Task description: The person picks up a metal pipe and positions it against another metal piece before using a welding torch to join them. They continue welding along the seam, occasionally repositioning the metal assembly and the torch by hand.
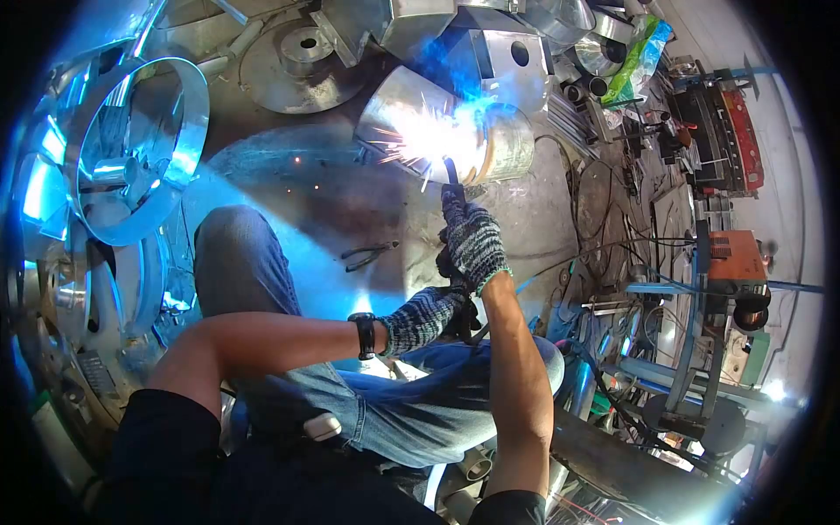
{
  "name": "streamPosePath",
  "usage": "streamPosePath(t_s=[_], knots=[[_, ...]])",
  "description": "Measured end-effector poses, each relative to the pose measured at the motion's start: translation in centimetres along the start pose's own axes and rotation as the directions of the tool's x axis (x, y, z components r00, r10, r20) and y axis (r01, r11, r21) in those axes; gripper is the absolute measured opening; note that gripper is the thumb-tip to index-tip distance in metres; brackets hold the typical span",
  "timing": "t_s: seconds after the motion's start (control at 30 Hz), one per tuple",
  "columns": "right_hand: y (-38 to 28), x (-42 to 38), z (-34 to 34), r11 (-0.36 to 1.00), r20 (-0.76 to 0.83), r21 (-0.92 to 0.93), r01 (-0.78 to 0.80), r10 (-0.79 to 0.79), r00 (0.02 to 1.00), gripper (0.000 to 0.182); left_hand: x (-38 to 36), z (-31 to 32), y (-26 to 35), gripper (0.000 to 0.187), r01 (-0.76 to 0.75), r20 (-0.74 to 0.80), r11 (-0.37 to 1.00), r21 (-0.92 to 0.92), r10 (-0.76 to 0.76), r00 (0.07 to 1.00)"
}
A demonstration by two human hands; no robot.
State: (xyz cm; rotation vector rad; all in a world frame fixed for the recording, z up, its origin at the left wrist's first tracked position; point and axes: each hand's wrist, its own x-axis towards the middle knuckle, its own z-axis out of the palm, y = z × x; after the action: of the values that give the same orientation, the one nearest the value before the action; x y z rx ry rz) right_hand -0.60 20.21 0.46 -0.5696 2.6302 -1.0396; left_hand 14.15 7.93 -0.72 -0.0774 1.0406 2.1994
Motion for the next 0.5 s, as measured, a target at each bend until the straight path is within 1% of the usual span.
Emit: streamPosePath(t_s=[0.07,0.1,0.17,0.2,0.27,0.3,0.33,0.37,0.4,0.43,0.47,0.5], knots=[[0.9,0.0,0.2,1.0,-0.01,-0.008,-0.008,0.008,1.0,0.054,-0.5,0.4,0.6,0.047,0.071,-0.007,0.99,-0.123,-0.072,0.997],[0.9,0.0,0.2,1.0,-0.011,-0.008,-0.009,0.009,1.0,0.054,-0.7,0.5,0.9,0.047,0.071,-0.006,0.99,-0.123,-0.072,0.997],[0.9,0.1,0.4,0.992,-0.007,0.118,-0.038,0.039,0.999,0.056,-0.9,0.6,1.2,0.048,0.084,-0.032,0.99,-0.115,-0.088,0.996],[1.1,0.2,0.4,0.992,-0.006,0.119,-0.037,0.038,0.999,0.056,-0.8,0.5,1.0,0.048,0.083,-0.033,0.99,-0.115,-0.088,0.996],[1.3,0.2,0.3,0.999,0.005,0.041,0.035,-0.035,0.999,0.056,-0.4,0.2,0.3,0.049,0.07,-0.024,0.997,-0.045,-0.071,0.997],[1.1,0.1,0.2,0.999,0.005,0.041,0.035,-0.035,0.999,0.056,-0.2,0.1,0.1,0.049,0.07,-0.024,0.997,-0.045,-0.071,0.997],[1.0,-0.1,0.2,0.999,-0.007,0.0,0.037,-0.037,0.999,0.056,-0.1,0.0,-0.2,0.049,0.068,-0.017,0.997,-0.035,-0.069,0.997],[0.2,-0.2,0.1,0.998,-0.018,-0.041,0.038,-0.039,0.999,0.056,0.0,0.0,-0.4,0.049,0.067,-0.01,0.997,-0.025,-0.068,0.998],[-2.2,-0.2,-0.1,0.998,-0.019,-0.041,0.039,-0.04,0.999,0.056,0.1,-0.1,-0.5,0.049,0.067,-0.01,0.997,-0.025,-0.067,0.998],[-5.8,-0.1,-0.4,0.965,-0.011,0.07,-0.253,0.254,0.967,0.057,0.2,-0.1,-0.7,0.049,0.068,-0.012,0.998,-0.017,-0.068,0.998],[-7.6,0.0,-0.5,0.836,0.029,0.175,-0.52,0.524,0.851,0.057,0.3,-0.1,-0.8,0.049,0.069,-0.013,0.998,-0.009,-0.069,0.998],[-5.9,-0.1,-0.3,0.836,0.029,0.177,-0.519,0.522,0.852,0.057,0.3,-0.2,-0.9,0.049,0.069,-0.015,0.998,-0.007,-0.069,0.998]])
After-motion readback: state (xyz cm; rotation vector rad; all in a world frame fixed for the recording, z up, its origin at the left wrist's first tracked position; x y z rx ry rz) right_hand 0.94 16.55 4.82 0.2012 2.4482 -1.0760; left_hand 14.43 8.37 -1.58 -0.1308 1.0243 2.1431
